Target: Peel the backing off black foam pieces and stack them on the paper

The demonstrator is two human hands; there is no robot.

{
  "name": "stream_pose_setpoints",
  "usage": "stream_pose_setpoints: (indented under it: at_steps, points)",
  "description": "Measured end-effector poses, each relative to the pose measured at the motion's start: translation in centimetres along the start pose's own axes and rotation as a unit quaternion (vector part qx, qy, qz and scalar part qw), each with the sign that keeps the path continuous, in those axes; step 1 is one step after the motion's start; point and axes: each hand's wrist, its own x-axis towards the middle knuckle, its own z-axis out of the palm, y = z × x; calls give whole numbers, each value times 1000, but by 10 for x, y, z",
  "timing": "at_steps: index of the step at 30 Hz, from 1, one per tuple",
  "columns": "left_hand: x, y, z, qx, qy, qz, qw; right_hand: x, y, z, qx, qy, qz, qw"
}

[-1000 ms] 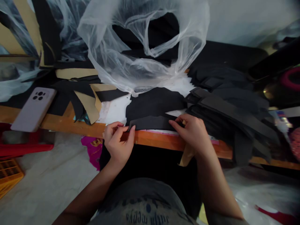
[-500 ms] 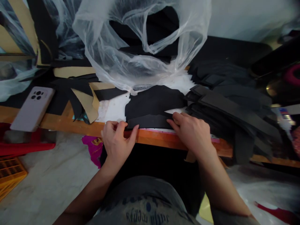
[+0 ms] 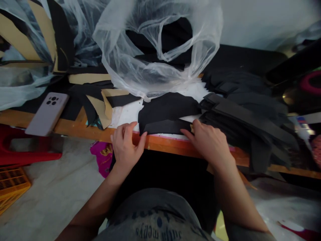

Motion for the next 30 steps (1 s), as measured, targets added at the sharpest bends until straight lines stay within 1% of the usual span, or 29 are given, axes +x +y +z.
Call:
stream_pose_setpoints:
  at_steps: [2,4,7,10,11,12,13,15,16,17,18,20,21,22,26,28,30]
  points:
    - [3,-1,3,9,-11,8,1000,0,1,3,7,-1,4,1000]
    - [7,-2,5,22,-35,8,999,-1,4,5,22,0,13,1000]
    - [10,-2,7,12,-58,1,998,-8,16,6,40,11,41,998]
    - [11,0,7,-12,-57,-1,998,-20,35,6,26,31,112,993]
    - [11,0,6,-16,-51,7,999,-24,40,6,25,47,130,990]
    - [11,1,6,-17,-40,21,999,-27,44,7,35,71,132,988]
    - [11,2,7,-18,-27,42,999,-30,45,9,59,100,111,987]
    - [11,4,8,-25,-10,101,995,-30,40,15,130,143,15,981]
    - [11,5,9,-29,-10,134,990,-28,34,19,162,145,-32,976]
    - [12,5,10,-32,-16,164,986,-25,28,24,183,134,-60,972]
    - [12,6,12,-33,-25,187,982,-21,21,29,191,116,-63,973]
    - [14,5,14,-27,-38,205,978,-14,10,36,177,93,-19,980]
    - [15,5,15,-26,-45,206,977,-12,7,38,168,93,1,981]
    - [16,4,16,-29,-55,207,976,-10,6,39,162,96,5,982]
    - [23,2,15,-74,-88,212,970,-7,9,38,162,124,-40,978]
    - [26,1,13,-90,-92,212,969,-9,10,37,175,158,-55,970]
    - [26,-2,12,-112,-91,217,965,-16,11,36,202,195,-88,956]
